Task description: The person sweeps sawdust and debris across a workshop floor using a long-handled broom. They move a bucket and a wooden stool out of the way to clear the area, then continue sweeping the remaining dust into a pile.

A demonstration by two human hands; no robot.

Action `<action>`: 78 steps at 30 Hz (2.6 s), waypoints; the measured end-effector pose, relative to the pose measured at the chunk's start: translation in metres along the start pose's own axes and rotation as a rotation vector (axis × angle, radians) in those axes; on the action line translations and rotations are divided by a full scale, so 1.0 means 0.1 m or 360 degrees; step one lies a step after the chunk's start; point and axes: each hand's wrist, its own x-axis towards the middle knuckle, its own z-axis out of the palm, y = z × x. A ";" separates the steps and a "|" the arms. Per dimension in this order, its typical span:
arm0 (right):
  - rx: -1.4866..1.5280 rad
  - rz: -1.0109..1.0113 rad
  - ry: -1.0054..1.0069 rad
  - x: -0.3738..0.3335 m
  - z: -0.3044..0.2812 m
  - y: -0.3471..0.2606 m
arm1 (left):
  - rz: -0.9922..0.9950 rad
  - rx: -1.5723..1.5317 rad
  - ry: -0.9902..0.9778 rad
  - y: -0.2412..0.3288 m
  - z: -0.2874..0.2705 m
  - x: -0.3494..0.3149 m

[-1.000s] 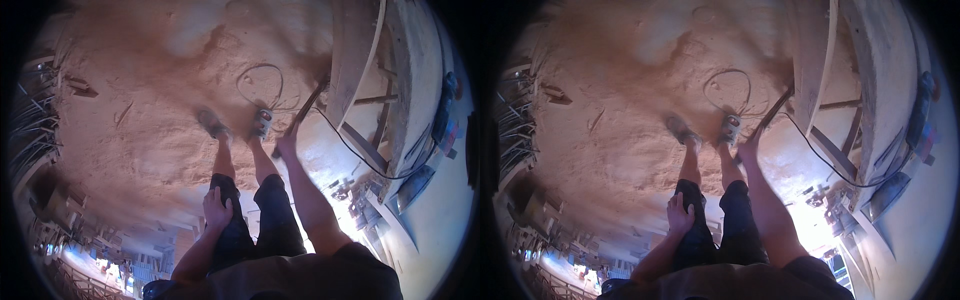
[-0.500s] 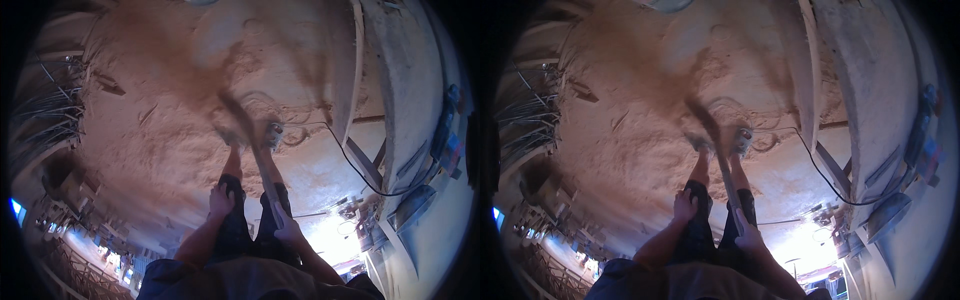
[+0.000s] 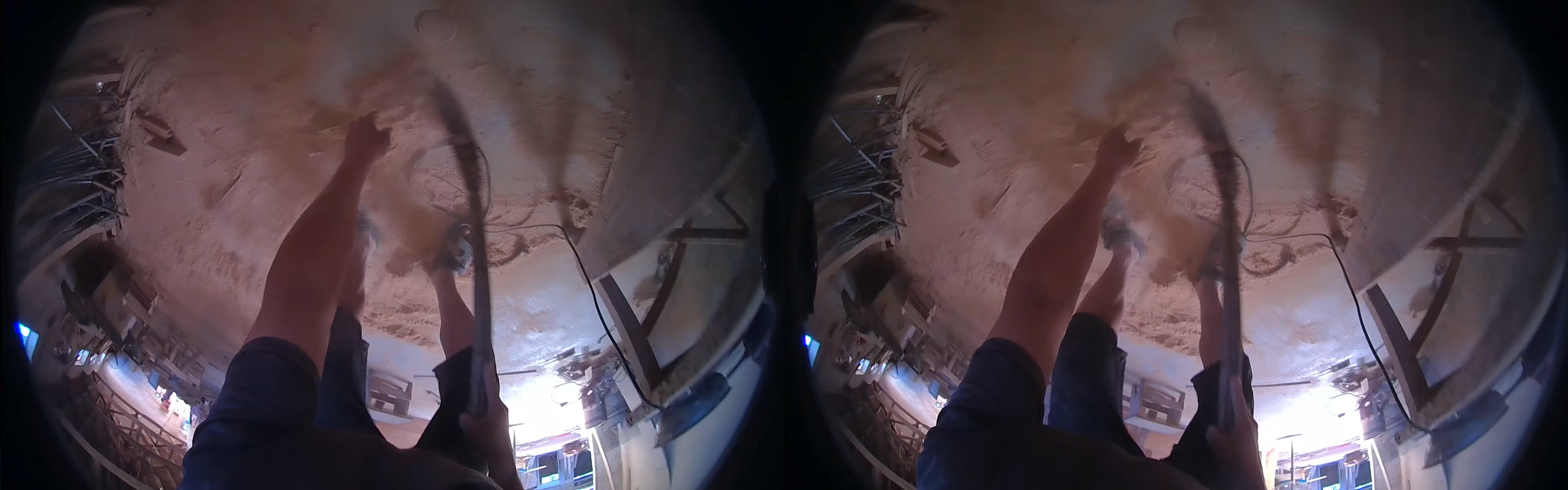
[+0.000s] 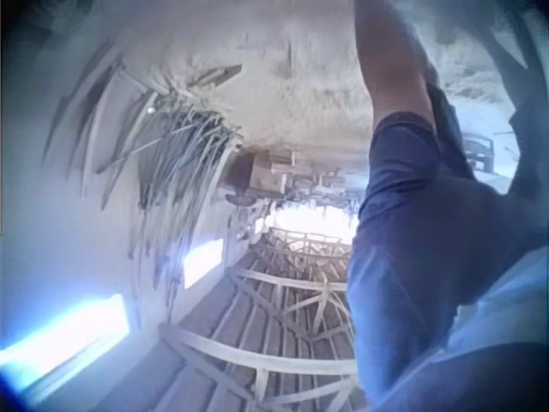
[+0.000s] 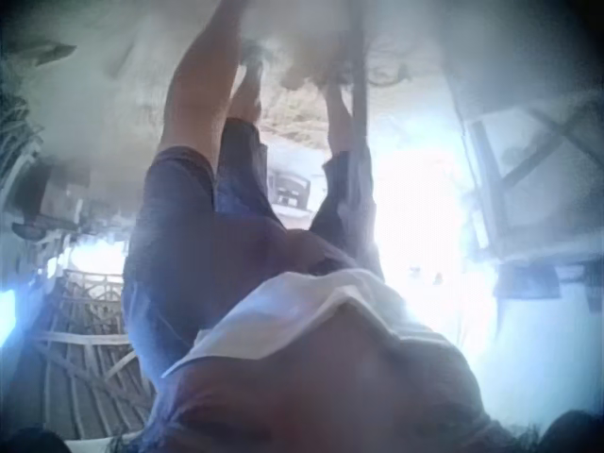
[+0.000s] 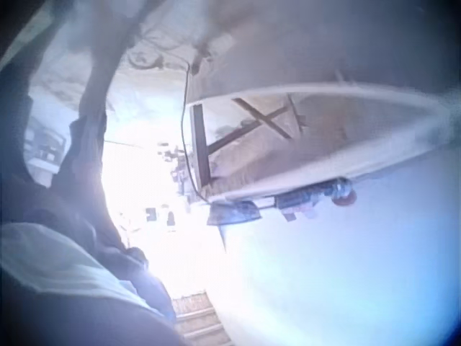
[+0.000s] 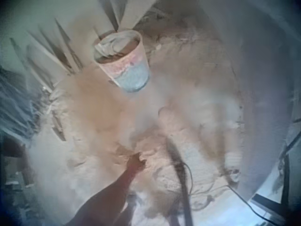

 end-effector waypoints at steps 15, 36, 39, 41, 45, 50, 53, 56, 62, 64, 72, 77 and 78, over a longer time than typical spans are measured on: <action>-0.0384 -0.0157 0.0795 1.07 0.14 -0.47 | 0.0528 0.0117 0.0152 -0.37 0.96 0.48; 0.1163 -0.0121 0.0893 1.62 -0.23 -0.32 | 0.0394 0.0245 0.0365 0.33 0.58 2.16; 0.0834 -0.0108 0.1062 1.99 -0.37 -0.34 | 0.0556 0.0034 0.0399 0.09 0.65 1.77; 0.0640 -0.0153 0.1124 2.28 -0.45 -0.31 | 0.0764 0.0073 0.0521 -0.04 0.53 1.41; 0.0212 0.0272 0.0853 2.28 -0.19 -0.34 | 0.0317 -0.0815 0.0350 -0.12 -0.08 0.68; -0.0349 -0.0337 0.0662 1.08 0.51 -0.40 | 0.0527 -0.0864 0.0659 0.00 -1.75 0.74; 0.0022 0.0154 0.0042 0.26 0.49 -0.93 | -0.0108 -0.1564 0.0452 0.26 -3.24 1.23; 0.0337 0.0007 0.0329 0.06 0.61 -0.82 | 0.0924 -0.1395 0.0359 0.10 -4.35 1.70; 0.0303 -0.0021 0.1700 2.21 0.26 -0.19 | 0.1175 -0.0599 0.0780 0.23 -4.25 0.96; 0.1048 0.0205 0.0890 1.99 -0.28 -1.21 | 0.0569 -0.1075 0.0764 -0.52 -3.63 0.29; 0.0882 -0.0234 0.0935 1.55 0.65 -0.54 | -0.0064 -0.0263 -0.0299 -1.02 -1.59 -3.98; 0.0715 0.0466 0.1219 2.94 -0.17 -0.91 | 0.0105 0.0211 -0.0546 -0.69 -1.85 -4.74; 0.0811 0.0329 0.1388 3.23 -0.30 -1.03 | 0.0016 0.0206 -0.0547 -0.67 -1.87 -4.75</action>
